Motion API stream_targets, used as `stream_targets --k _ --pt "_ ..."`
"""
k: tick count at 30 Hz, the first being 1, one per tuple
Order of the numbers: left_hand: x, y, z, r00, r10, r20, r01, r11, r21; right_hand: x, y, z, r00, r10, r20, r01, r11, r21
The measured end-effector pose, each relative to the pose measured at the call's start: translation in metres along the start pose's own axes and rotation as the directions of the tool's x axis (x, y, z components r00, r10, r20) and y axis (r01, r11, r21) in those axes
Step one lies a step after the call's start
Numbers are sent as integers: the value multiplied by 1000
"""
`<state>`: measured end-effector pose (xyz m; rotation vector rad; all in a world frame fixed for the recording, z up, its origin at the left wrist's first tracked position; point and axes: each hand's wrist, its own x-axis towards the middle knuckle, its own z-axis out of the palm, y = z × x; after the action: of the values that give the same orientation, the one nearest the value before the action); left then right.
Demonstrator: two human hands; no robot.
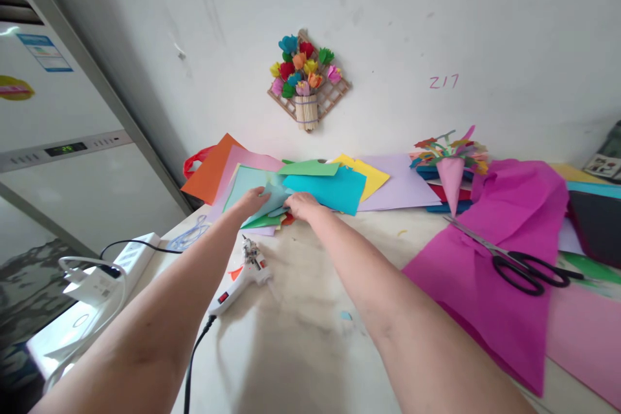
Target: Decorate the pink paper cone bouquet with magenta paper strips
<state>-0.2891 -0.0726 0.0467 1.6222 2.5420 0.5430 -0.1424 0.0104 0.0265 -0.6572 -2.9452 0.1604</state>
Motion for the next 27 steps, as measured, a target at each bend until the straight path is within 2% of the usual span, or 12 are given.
stream_targets --k 5,11,20,27 --pt "2 -2 0 1000 -17 -14 17 1000 -2 4 -4 -3 998 61 -32 -61 998 -15" --pt "5 -5 2 999 -38 -15 38 999 -3 8 -2 0 998 48 -33 -49 998 -46" --pt "5 -5 2 999 -45 -28 44 999 -27 3 -7 -10 993 115 27 -117 990 73" --pt "7 -3 -1 999 -25 -24 24 999 -22 7 -19 -8 997 81 -2 -81 996 -19"
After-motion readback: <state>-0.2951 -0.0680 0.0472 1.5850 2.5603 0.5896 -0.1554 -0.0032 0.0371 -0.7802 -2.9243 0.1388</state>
